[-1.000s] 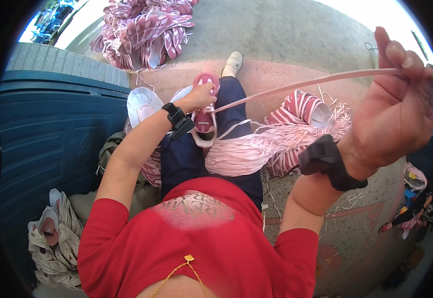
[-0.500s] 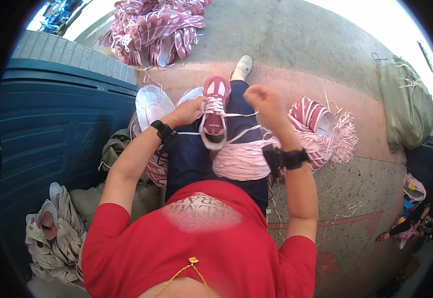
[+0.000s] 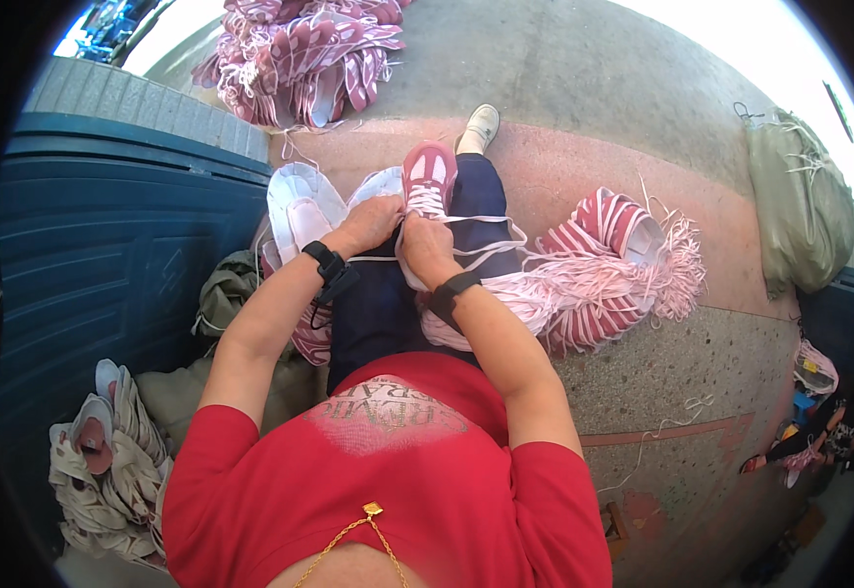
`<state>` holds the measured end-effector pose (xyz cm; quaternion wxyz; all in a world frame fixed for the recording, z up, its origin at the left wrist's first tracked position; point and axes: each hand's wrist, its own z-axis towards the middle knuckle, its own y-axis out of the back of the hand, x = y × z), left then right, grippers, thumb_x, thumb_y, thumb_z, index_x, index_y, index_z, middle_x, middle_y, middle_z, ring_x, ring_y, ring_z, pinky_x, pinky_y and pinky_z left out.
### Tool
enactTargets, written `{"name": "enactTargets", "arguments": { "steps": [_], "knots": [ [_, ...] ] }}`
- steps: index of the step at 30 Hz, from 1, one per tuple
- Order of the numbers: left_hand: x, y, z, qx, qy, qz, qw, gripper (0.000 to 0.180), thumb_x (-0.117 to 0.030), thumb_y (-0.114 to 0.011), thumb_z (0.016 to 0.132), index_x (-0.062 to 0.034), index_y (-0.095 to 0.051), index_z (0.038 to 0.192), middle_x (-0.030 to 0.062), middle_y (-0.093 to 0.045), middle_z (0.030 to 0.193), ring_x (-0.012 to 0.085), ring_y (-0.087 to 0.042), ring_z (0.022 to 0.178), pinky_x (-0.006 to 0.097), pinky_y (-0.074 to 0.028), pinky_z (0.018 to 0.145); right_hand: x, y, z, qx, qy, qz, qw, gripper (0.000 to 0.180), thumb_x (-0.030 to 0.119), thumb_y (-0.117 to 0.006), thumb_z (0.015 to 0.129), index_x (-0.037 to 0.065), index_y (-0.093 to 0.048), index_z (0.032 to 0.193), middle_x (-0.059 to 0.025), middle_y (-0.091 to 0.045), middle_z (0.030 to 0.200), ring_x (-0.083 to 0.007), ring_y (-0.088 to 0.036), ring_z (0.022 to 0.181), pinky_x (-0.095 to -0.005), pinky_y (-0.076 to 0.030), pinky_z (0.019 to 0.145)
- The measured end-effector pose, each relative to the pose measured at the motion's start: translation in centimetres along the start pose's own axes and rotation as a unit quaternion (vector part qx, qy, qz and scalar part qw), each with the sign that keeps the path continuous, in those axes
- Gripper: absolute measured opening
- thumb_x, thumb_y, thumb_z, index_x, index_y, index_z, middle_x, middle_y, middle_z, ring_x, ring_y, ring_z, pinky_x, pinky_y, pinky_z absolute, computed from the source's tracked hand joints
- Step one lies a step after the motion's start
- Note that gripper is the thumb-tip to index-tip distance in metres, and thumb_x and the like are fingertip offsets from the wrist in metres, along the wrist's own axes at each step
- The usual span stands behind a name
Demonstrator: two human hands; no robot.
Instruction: The person is tying laces on pink shoes in an outdoor manufacturing or finishing area.
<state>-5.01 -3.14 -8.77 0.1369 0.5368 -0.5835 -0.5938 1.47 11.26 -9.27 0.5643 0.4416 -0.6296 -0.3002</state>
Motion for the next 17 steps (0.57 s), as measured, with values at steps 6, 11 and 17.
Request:
{"name": "enactTargets", "arguments": {
  "steps": [6, 11, 17],
  "knots": [
    [-1.5, 1.7, -1.0, -0.071, -0.030, 0.146, 0.986, 0.011, -0.012, -0.056, 0.089, -0.0021, -0.060, 0.092, 0.0241, -0.069, 0.089, 0.0396, -0.070, 0.077, 0.046, -0.056, 0.067, -0.7, 0.2, 0.9, 0.057, 0.067, -0.011, 0.996, 0.013, 0.010, -0.056, 0.089, 0.001, -0.063, 0.097, -0.0186, -0.068, 0.083, -0.0338, -0.072, 0.082, -0.0424, -0.057, 0.068],
    [-1.6, 3.6, -1.8, -0.106, 0.042, 0.176, 0.978, 0.009, -0.010, -0.056, 0.087, -0.0021, -0.060, 0.088, 0.0242, -0.069, 0.082, 0.0407, -0.071, 0.077, 0.048, -0.057, 0.065, -2.0, 11.2, 0.2, 0.287, -0.133, 0.708, 0.631, 0.026, 0.023, -0.050, 0.098, 0.016, -0.045, 0.073, 0.0098, -0.032, 0.059, -0.0060, -0.027, 0.047, -0.0270, -0.026, 0.046],
    [-1.8, 0.9, 0.9, 0.009, 0.082, 0.072, 0.994, 0.027, -0.029, -0.063, 0.084, -0.0077, -0.068, 0.101, 0.0238, -0.072, 0.093, 0.0427, -0.071, 0.083, 0.056, -0.054, 0.080, -0.4, 27.5, -2.5, 0.054, 0.117, 0.978, 0.163, 0.021, 0.026, -0.048, 0.102, 0.009, -0.045, 0.089, 0.0031, -0.032, 0.056, -0.0089, -0.029, 0.047, -0.0244, -0.037, 0.064]
  ]
}}
